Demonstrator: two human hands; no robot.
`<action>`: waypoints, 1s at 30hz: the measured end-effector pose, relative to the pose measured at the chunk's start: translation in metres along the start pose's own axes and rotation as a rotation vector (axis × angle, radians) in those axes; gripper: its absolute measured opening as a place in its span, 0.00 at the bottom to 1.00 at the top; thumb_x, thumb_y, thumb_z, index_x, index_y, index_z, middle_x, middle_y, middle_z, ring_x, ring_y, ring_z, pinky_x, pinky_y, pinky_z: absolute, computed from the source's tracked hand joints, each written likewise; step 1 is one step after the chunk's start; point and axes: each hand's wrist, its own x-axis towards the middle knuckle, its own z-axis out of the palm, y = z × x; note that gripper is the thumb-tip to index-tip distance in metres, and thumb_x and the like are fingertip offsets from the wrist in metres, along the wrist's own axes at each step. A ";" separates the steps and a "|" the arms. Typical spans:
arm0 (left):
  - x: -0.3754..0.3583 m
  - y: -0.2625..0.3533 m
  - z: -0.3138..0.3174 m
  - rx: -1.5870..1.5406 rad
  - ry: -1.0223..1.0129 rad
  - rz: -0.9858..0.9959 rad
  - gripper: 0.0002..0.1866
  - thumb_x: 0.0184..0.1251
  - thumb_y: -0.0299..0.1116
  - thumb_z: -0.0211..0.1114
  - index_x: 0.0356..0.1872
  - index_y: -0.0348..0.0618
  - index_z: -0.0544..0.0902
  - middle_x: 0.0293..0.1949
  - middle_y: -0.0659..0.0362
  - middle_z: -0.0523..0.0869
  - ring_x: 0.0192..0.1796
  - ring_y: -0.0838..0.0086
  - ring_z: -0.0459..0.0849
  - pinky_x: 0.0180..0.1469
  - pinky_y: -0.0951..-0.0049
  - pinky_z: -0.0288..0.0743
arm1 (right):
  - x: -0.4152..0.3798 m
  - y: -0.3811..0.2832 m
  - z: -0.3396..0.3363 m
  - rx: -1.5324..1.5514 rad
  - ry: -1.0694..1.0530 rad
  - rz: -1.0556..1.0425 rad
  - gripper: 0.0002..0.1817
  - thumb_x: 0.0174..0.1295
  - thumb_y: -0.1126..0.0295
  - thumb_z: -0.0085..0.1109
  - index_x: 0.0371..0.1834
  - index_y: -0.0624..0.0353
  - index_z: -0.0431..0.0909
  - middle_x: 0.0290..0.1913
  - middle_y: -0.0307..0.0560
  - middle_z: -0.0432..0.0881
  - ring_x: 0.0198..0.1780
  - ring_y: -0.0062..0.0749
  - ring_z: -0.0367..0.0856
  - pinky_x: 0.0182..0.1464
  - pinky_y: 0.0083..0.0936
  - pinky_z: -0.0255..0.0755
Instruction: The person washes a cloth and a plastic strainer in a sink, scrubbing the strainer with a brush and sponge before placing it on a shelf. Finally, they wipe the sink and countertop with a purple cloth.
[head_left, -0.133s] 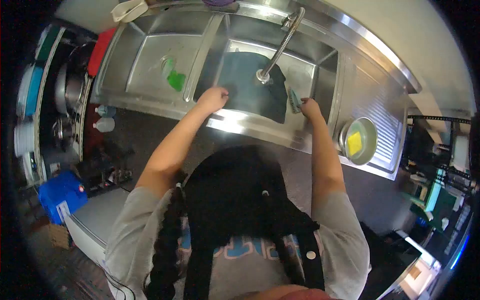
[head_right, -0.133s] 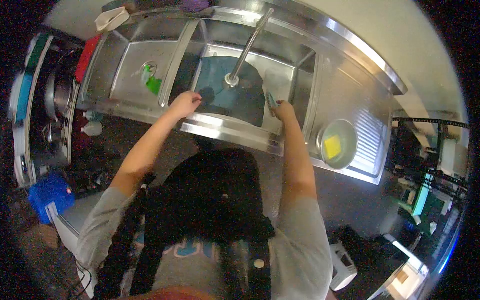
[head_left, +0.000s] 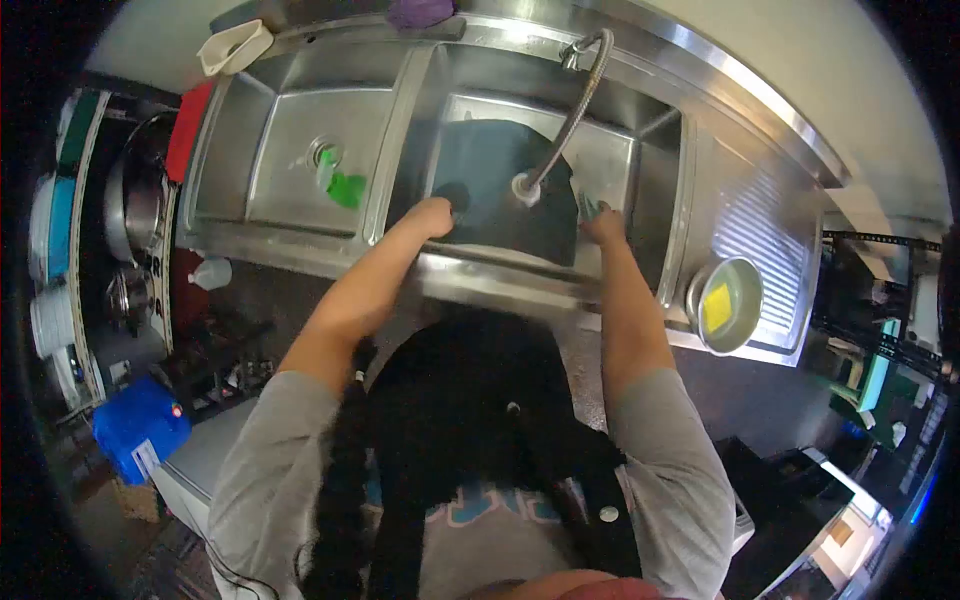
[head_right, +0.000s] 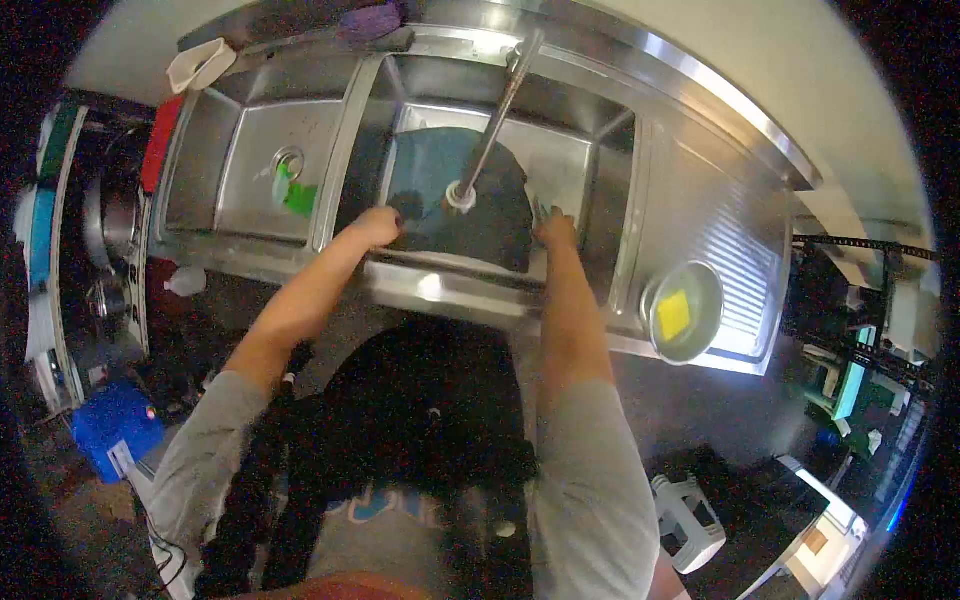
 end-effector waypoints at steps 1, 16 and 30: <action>0.022 -0.002 0.036 0.035 -0.092 -0.018 0.16 0.59 0.40 0.64 0.39 0.36 0.86 0.40 0.44 0.87 0.42 0.52 0.87 0.47 0.52 0.78 | -0.005 0.017 0.007 0.009 0.104 0.063 0.44 0.43 0.57 0.78 0.66 0.55 0.68 0.57 0.56 0.79 0.60 0.49 0.77 0.60 0.39 0.73; 0.095 -0.038 0.162 -1.164 -0.388 -0.870 0.15 0.66 0.38 0.68 0.32 0.32 0.82 0.23 0.50 0.83 0.20 0.67 0.79 0.18 0.65 0.72 | -0.032 -0.093 0.007 0.548 0.169 -0.468 0.24 0.54 0.65 0.68 0.52 0.62 0.73 0.40 0.61 0.83 0.41 0.58 0.83 0.47 0.47 0.76; 0.094 -0.044 0.163 -0.921 -0.279 -0.789 0.12 0.59 0.29 0.72 0.27 0.29 0.81 0.23 0.48 0.85 0.23 0.66 0.85 0.21 0.63 0.76 | 0.120 -0.137 0.053 0.062 0.402 -0.403 0.30 0.56 0.72 0.62 0.65 0.47 0.70 0.47 0.64 0.75 0.46 0.60 0.76 0.49 0.48 0.74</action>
